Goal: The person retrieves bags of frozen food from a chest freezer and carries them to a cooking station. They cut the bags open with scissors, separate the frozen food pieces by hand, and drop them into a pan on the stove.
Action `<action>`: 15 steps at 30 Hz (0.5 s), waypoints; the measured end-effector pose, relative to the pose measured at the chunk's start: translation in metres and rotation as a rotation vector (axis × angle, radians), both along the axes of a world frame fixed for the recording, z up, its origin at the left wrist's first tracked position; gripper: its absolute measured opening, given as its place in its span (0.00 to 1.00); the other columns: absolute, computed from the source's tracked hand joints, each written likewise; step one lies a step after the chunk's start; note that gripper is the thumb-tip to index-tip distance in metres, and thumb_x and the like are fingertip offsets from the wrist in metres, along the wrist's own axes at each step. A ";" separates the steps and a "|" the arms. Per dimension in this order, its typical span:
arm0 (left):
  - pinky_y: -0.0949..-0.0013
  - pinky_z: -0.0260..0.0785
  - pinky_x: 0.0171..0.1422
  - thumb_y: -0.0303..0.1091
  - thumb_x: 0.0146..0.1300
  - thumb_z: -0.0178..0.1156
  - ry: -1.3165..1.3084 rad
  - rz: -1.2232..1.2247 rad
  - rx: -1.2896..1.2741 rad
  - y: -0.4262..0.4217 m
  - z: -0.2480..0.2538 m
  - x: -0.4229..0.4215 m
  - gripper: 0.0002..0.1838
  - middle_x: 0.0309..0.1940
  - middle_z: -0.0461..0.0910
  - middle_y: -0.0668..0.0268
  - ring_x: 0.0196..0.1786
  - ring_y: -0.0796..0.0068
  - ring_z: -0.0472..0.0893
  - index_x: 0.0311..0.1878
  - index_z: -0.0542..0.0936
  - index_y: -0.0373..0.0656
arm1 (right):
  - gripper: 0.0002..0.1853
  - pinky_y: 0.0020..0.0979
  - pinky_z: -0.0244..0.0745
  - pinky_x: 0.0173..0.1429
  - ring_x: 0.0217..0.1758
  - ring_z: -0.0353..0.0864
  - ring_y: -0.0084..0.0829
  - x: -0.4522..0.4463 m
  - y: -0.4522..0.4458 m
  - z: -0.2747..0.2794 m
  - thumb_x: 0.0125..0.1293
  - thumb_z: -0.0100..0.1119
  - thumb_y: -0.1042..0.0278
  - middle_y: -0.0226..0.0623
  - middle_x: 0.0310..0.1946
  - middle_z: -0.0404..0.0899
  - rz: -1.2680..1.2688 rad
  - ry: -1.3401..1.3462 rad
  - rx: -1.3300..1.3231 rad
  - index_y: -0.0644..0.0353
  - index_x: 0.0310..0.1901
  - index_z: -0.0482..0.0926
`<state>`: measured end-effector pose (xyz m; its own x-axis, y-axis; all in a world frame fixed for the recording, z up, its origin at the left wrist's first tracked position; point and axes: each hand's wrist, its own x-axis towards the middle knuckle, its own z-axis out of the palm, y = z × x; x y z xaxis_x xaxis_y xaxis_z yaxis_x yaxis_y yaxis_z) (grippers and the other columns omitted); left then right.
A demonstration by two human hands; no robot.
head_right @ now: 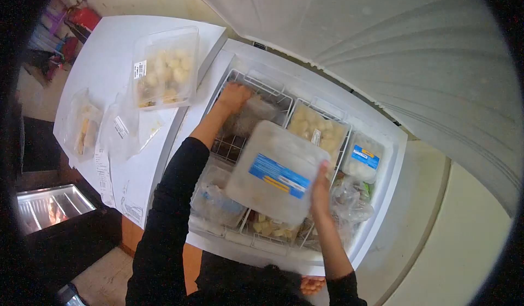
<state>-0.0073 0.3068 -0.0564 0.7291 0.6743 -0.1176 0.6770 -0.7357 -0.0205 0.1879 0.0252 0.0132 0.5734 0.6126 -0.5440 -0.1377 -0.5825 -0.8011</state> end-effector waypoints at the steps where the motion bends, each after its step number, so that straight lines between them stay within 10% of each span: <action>1: 0.57 0.69 0.52 0.31 0.49 0.57 0.007 -0.013 0.001 -0.003 0.006 0.000 0.07 0.38 0.80 0.60 0.46 0.59 0.79 0.33 0.80 0.45 | 0.44 0.33 0.57 0.63 0.58 0.68 0.41 -0.016 0.022 -0.002 0.63 0.33 0.30 0.50 0.52 0.73 0.052 -0.068 -0.012 0.71 0.56 0.69; 6: 0.64 0.75 0.40 0.29 0.47 0.59 -0.198 0.098 -0.083 0.014 -0.006 -0.007 0.06 0.35 0.80 0.62 0.37 0.61 0.81 0.31 0.80 0.45 | 0.46 0.37 0.61 0.58 0.51 0.73 0.47 -0.052 0.069 -0.038 0.62 0.30 0.27 0.62 0.42 0.75 0.193 -0.150 -0.100 0.74 0.49 0.73; 11: 0.58 0.73 0.41 0.27 0.44 0.57 -0.326 -0.301 0.068 0.016 0.049 0.003 0.05 0.38 0.74 0.64 0.41 0.62 0.78 0.28 0.76 0.41 | 0.47 0.41 0.64 0.56 0.50 0.72 0.57 -0.064 0.080 -0.056 0.61 0.30 0.27 0.66 0.44 0.73 0.235 -0.155 -0.184 0.74 0.48 0.73; 15: 0.61 0.70 0.43 0.27 0.41 0.58 -0.479 -0.314 0.185 0.025 0.043 0.002 0.06 0.38 0.74 0.66 0.42 0.65 0.76 0.27 0.76 0.42 | 0.43 0.44 0.65 0.54 0.49 0.73 0.60 -0.079 0.104 -0.062 0.63 0.30 0.30 0.68 0.43 0.73 0.241 -0.331 -0.070 0.69 0.59 0.62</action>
